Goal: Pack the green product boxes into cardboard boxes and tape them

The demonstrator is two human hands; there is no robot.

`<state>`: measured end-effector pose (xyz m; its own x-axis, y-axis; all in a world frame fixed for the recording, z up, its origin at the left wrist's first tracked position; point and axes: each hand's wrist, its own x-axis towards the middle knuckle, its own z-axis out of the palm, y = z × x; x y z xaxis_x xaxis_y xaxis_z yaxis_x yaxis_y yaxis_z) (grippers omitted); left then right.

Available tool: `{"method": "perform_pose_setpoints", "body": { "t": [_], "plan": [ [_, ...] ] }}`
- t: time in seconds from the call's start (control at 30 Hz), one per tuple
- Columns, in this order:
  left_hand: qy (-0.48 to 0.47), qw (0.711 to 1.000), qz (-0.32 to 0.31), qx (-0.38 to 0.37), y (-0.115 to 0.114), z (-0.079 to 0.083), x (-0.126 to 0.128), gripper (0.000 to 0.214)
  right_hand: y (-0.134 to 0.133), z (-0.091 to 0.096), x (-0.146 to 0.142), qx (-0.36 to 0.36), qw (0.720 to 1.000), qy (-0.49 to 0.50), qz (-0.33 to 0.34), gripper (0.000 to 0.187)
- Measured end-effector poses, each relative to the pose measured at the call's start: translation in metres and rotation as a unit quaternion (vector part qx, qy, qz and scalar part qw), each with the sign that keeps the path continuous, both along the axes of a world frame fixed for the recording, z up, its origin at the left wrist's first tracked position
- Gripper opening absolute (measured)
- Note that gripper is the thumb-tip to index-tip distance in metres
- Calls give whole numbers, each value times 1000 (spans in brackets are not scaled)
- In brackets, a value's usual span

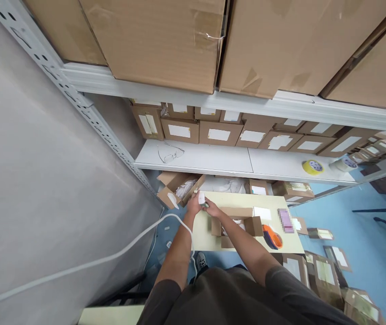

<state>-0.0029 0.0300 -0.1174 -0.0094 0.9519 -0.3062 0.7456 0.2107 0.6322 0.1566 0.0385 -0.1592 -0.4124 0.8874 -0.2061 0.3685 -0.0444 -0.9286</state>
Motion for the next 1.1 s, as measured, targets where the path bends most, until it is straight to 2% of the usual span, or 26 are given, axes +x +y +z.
{"method": "perform_pose_setpoints", "body": {
  "t": [0.1, 0.23, 0.33, 0.4, 0.5, 0.63, 0.7, 0.77, 0.83, 0.9, 1.0, 1.1],
  "plan": [
    [14, 1000, -4, 1, -7, 10, -3, 68, -3, 1, 9, -58, 998, 40, 0, 72],
    [16, 997, 7, 72, -28, 39, -17, 58, -8, 14, 38, -73, 995, 65, -21, 80],
    [-1, 992, 2, 127, -44, 65, -28, 59, -17, 25, 60, -43, 997, 42, -45, 95],
    [-44, 985, -16, 168, -52, 77, -31, 64, -24, 34, 76, -5, 998, 27, -62, 107],
    [-160, 969, -40, 185, -59, 83, -20, 70, -39, 46, 111, 52, 995, 27, -83, 116],
    [-247, 964, -45, 84, -72, 67, 30, 82, -72, 52, 179, 79, 989, -13, -126, 107],
    [-222, 973, -39, 43, -84, 52, 64, 83, -93, 49, 212, 75, 982, -65, -161, 100],
    [-158, 987, -27, 21, -97, 35, 95, 79, -110, 43, 236, 72, 973, -113, -188, 98],
    [-119, 993, -18, 21, -110, 17, 120, 80, -123, 36, 249, 69, 967, -145, -198, 99],
    [-118, 992, -27, 19, -118, -1, 136, 89, -129, 29, 253, 62, 966, -161, -193, 102],
    [-125, 990, -67, 2, -121, -23, 144, 105, -133, 19, 254, 54, 964, -177, -193, 104],
    [-100, 992, -82, 16, -121, -41, 142, 105, -138, 10, 257, 65, 957, -187, -211, 106]
  ]
}}
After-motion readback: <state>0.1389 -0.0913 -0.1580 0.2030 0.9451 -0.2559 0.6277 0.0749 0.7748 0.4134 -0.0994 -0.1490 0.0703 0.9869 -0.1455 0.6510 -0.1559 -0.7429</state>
